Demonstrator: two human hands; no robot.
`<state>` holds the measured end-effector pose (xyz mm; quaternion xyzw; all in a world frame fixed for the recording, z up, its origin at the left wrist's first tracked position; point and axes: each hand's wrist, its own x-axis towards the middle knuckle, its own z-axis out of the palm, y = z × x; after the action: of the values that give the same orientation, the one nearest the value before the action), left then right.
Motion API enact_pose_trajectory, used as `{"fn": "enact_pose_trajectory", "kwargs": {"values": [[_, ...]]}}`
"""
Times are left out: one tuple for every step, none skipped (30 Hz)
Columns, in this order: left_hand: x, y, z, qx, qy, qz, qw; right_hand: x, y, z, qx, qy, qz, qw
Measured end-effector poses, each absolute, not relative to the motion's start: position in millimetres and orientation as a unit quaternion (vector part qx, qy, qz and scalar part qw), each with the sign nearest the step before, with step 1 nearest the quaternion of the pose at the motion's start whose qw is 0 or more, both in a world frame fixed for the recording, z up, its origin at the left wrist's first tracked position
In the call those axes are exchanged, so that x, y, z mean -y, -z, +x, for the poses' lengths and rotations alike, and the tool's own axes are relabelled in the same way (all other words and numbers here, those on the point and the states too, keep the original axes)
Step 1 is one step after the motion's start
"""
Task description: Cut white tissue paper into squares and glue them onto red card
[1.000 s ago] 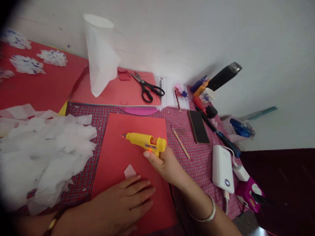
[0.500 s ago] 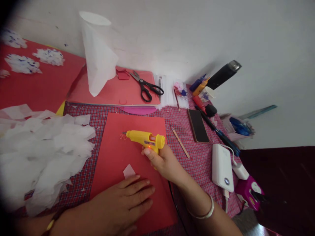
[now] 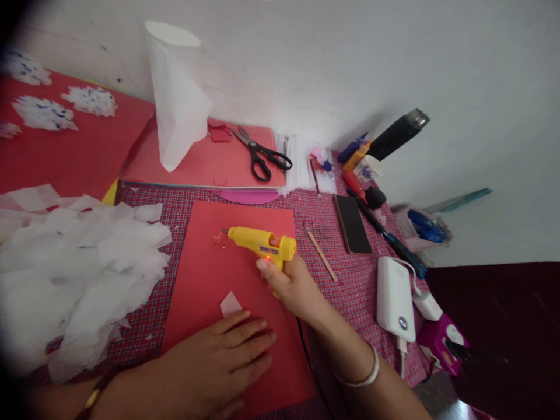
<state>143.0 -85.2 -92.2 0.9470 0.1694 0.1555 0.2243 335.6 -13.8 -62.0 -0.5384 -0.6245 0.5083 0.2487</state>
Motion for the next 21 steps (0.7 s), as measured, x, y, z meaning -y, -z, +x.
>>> {"fn": "enact_pose_trajectory", "kwargs": {"values": [[85, 92, 143, -0.167, -0.154, 0.947, 0.225, 14, 62, 337, 0.616, -0.51, -0.544, 0.253], [85, 92, 143, -0.165, -0.153, 0.948, 0.225, 15, 61, 338, 0.61, -0.514, -0.547, 0.254], [85, 93, 143, -0.165, -0.154, 0.948, 0.224, 15, 61, 339, 0.607, -0.517, -0.547, 0.255], [85, 93, 143, -0.164, -0.156, 0.948, 0.222, 15, 60, 340, 0.606, -0.518, -0.545, 0.257], [85, 94, 143, -0.163, -0.156, 0.949, 0.22, 15, 60, 341, 0.607, -0.519, -0.543, 0.26], [85, 95, 143, -0.161, -0.159, 0.95, 0.217, 14, 59, 341, 0.608, -0.519, -0.541, 0.262], [85, 97, 143, -0.161, -0.16, 0.95, 0.214, 14, 59, 342, 0.609, -0.52, -0.538, 0.262], [85, 98, 144, -0.16, -0.161, 0.951, 0.209, 13, 59, 342, 0.611, -0.522, -0.535, 0.26], [85, 99, 144, -0.157, -0.162, 0.953, 0.205, 13, 59, 342, 0.612, -0.524, -0.533, 0.258], [84, 100, 144, -0.153, -0.161, 0.954, 0.201, 13, 59, 342, 0.612, -0.525, -0.533, 0.256], [84, 101, 144, -0.149, -0.163, 0.955, 0.197, 13, 60, 343, 0.611, -0.526, -0.534, 0.254], [84, 102, 144, -0.146, -0.165, 0.956, 0.193, 12, 61, 343, 0.61, -0.525, -0.537, 0.254], [83, 102, 144, -0.146, -0.163, 0.957, 0.191, 12, 62, 343, 0.609, -0.524, -0.54, 0.252], [83, 102, 145, -0.145, -0.162, 0.957, 0.19, 12, 63, 343, 0.608, -0.521, -0.544, 0.252], [83, 102, 144, -0.144, -0.161, 0.958, 0.189, 12, 64, 343, 0.606, -0.517, -0.549, 0.252], [82, 102, 144, -0.146, -0.159, 0.958, 0.188, 12, 64, 343, 0.605, -0.515, -0.552, 0.252], [82, 101, 144, -0.145, -0.157, 0.959, 0.188, 12, 64, 343, 0.603, -0.513, -0.556, 0.251], [82, 101, 144, -0.145, -0.155, 0.959, 0.19, 12, 64, 343, 0.6, -0.513, -0.561, 0.25], [82, 100, 144, -0.145, -0.155, 0.958, 0.191, 12, 63, 343, 0.596, -0.513, -0.565, 0.249], [82, 100, 144, -0.145, -0.155, 0.958, 0.193, 12, 63, 343, 0.592, -0.514, -0.569, 0.247], [82, 100, 144, -0.146, -0.155, 0.958, 0.194, 13, 62, 343, 0.589, -0.515, -0.573, 0.245]]}}
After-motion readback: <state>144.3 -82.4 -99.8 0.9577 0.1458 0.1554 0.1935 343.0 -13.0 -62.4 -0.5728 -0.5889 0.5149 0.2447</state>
